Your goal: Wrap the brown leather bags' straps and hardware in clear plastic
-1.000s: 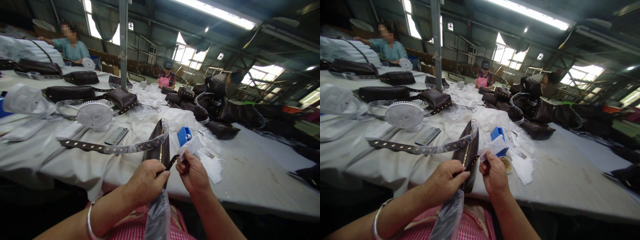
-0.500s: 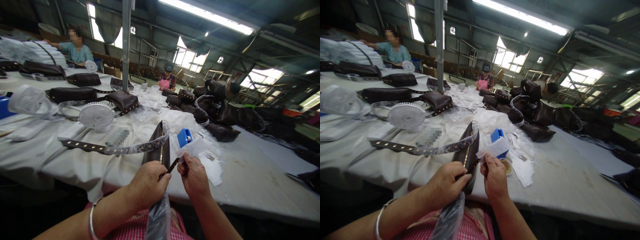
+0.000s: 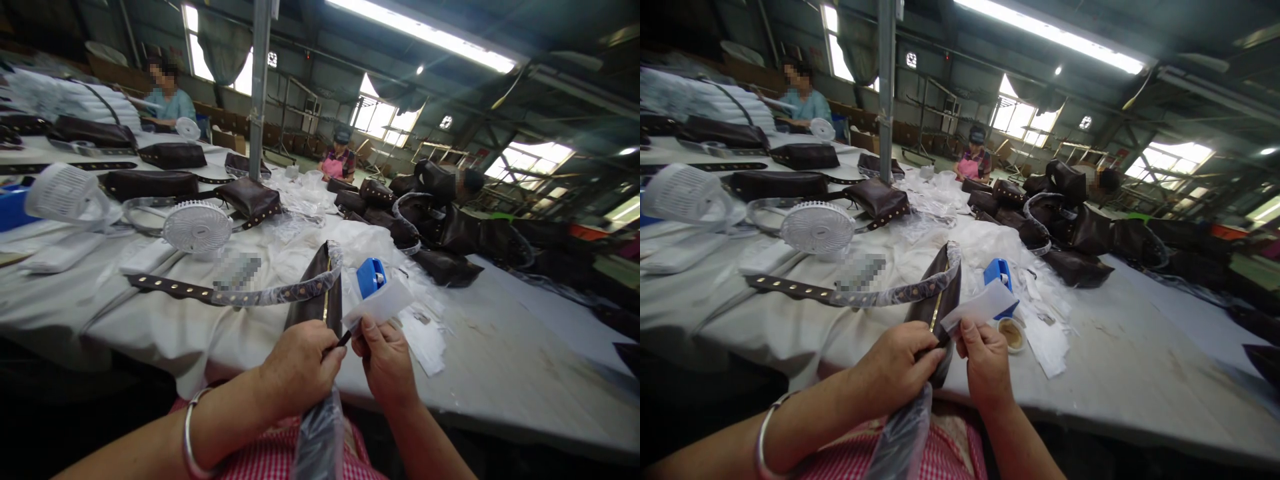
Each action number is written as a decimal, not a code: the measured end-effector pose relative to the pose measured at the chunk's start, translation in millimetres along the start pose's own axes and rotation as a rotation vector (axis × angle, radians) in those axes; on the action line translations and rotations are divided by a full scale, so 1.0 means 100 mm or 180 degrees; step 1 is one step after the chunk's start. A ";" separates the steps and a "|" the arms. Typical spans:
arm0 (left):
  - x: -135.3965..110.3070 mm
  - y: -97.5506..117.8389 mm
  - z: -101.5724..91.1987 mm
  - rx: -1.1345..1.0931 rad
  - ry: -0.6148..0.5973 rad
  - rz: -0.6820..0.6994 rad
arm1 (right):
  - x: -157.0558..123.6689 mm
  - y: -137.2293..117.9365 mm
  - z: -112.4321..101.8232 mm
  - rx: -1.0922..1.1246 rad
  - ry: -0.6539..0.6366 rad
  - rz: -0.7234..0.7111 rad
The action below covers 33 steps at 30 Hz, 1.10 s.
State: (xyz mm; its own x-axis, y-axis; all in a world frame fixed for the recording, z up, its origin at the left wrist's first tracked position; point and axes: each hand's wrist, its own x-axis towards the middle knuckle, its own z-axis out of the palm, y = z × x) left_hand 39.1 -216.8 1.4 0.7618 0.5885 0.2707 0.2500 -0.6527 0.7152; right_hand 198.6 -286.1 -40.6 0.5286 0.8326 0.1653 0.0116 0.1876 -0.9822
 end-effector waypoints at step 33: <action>0.45 0.02 -0.62 0.1877 -0.1838 0.1618 | 0.13 -0.51 0.11 -0.2286 -0.2281 -0.0863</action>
State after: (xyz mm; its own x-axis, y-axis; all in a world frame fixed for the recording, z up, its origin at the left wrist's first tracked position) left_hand 36.9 -161.8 55.3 0.9985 -0.0524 -0.0123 -0.0506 -0.9916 0.1195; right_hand 195.5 -278.6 12.2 -0.1903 0.9666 0.1716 0.6793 0.2559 -0.6878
